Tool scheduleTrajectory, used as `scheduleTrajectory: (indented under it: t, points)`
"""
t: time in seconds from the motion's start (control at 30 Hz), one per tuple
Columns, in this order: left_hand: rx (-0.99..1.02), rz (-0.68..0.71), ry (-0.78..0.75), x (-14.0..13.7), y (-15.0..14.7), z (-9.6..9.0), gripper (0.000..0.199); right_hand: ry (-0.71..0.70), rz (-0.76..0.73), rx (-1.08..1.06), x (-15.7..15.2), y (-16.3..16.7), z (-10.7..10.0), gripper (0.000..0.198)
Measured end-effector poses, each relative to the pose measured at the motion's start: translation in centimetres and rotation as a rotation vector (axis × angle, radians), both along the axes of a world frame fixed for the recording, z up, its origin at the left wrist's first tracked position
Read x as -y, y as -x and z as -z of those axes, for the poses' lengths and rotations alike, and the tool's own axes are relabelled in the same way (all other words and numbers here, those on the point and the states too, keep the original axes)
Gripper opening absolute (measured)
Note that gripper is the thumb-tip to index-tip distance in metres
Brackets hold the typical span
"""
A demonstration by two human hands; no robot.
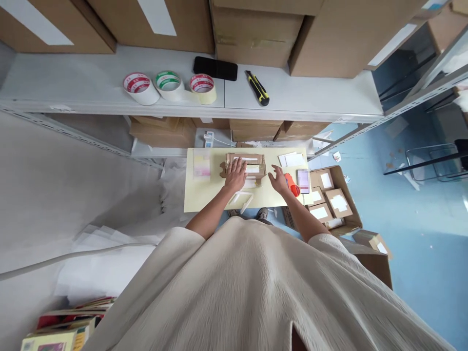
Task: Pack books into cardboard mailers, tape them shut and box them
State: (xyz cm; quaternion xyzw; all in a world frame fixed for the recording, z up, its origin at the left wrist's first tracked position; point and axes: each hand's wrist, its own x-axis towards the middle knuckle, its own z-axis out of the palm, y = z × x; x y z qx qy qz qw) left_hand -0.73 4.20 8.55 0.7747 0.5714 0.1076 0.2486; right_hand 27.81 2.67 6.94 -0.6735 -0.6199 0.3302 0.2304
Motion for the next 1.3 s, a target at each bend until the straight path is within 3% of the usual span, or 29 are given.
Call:
scheduleTrajectory:
  t: [0.17, 0.3, 0.63, 0.8, 1.0, 1.2, 1.3]
  points:
    - [0.015, -0.005, 0.015, -0.2, 0.4, 0.2, 0.075, 0.153, 0.168, 0.294, 4.7, -6.6, -0.1, 0.043]
    - [0.022, -0.015, 0.011, -0.2, 0.3, 0.2, 0.075, 0.291, 0.168, 0.408, 6.7, -9.4, -0.2, 0.03]
    - [-0.014, -0.028, 0.04, -0.1, 0.1, 0.3, 0.077, 0.362, 0.069, 0.513, 7.2, -8.5, 0.7, 0.02]
    - [-0.01, -0.031, 0.05, -0.1, 0.1, 0.4, 0.077, 0.384, 0.078, 0.506, 6.9, -8.4, -0.2, 0.027]
    - [-0.005, -0.032, 0.052, 0.2, -0.2, 0.0, 0.077, 0.24, 0.086, 0.414, 4.3, -8.5, -3.1, 0.043]
    - [0.08, -0.056, 0.03, 0.4, -0.6, 0.1, 0.078, 0.135, 0.155, 0.037, -1.8, -7.6, -7.3, 0.05]
    - [0.128, -0.065, 0.014, 0.3, -0.8, 0.3, 0.077, 0.125, 0.068, -0.133, -4.5, -5.4, -9.5, 0.052]
